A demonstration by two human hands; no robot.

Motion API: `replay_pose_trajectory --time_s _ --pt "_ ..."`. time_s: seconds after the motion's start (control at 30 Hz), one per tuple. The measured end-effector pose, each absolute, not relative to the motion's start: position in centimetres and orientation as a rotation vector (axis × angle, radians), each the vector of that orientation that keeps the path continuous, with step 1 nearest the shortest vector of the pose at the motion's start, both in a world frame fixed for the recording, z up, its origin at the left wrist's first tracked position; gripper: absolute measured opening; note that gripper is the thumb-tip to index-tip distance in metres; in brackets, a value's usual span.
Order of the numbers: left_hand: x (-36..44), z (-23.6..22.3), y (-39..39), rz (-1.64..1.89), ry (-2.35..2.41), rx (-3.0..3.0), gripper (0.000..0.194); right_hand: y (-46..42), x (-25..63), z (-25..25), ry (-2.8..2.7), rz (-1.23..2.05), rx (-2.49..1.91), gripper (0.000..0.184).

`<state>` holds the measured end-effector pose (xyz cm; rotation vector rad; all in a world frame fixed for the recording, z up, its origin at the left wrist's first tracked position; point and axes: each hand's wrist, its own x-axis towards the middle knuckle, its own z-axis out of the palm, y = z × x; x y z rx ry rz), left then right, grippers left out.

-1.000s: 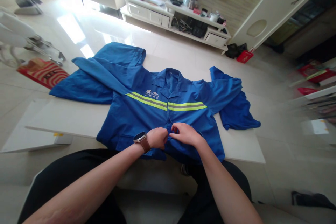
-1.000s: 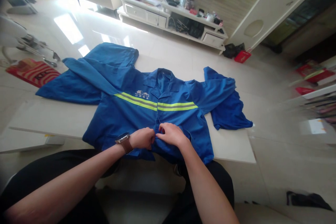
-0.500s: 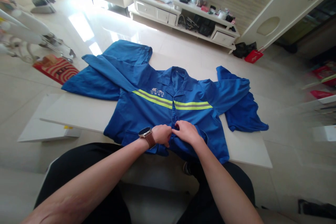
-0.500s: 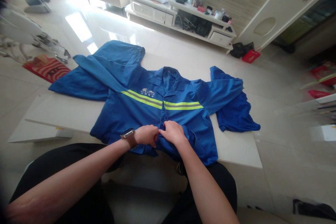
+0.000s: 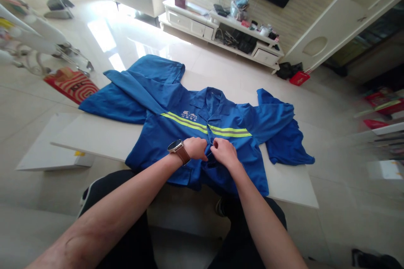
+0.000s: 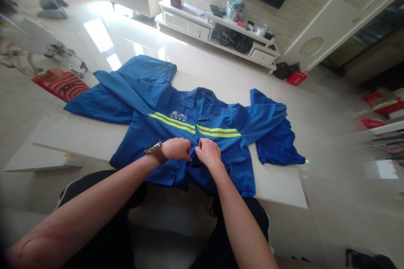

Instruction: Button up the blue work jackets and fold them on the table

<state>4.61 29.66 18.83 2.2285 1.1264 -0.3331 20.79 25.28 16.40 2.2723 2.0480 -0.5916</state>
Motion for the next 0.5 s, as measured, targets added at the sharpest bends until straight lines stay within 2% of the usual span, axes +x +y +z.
replay_pose_trajectory --time_s 0.13,0.23,0.3,0.5 --pt "4.9 18.6 30.9 -0.188 1.250 2.181 0.026 26.5 21.6 17.3 2.184 -0.694 2.277 0.011" --pt "5.0 17.1 31.3 -0.019 1.223 2.100 0.018 26.7 21.6 16.6 2.294 -0.762 2.306 0.012" --pt "5.3 16.1 31.4 0.053 1.202 2.049 0.019 26.7 21.7 16.1 2.368 -0.765 2.317 0.011" --pt "7.1 15.0 32.5 0.010 1.348 2.103 0.015 27.3 23.2 15.3 2.414 -0.946 2.296 0.011"
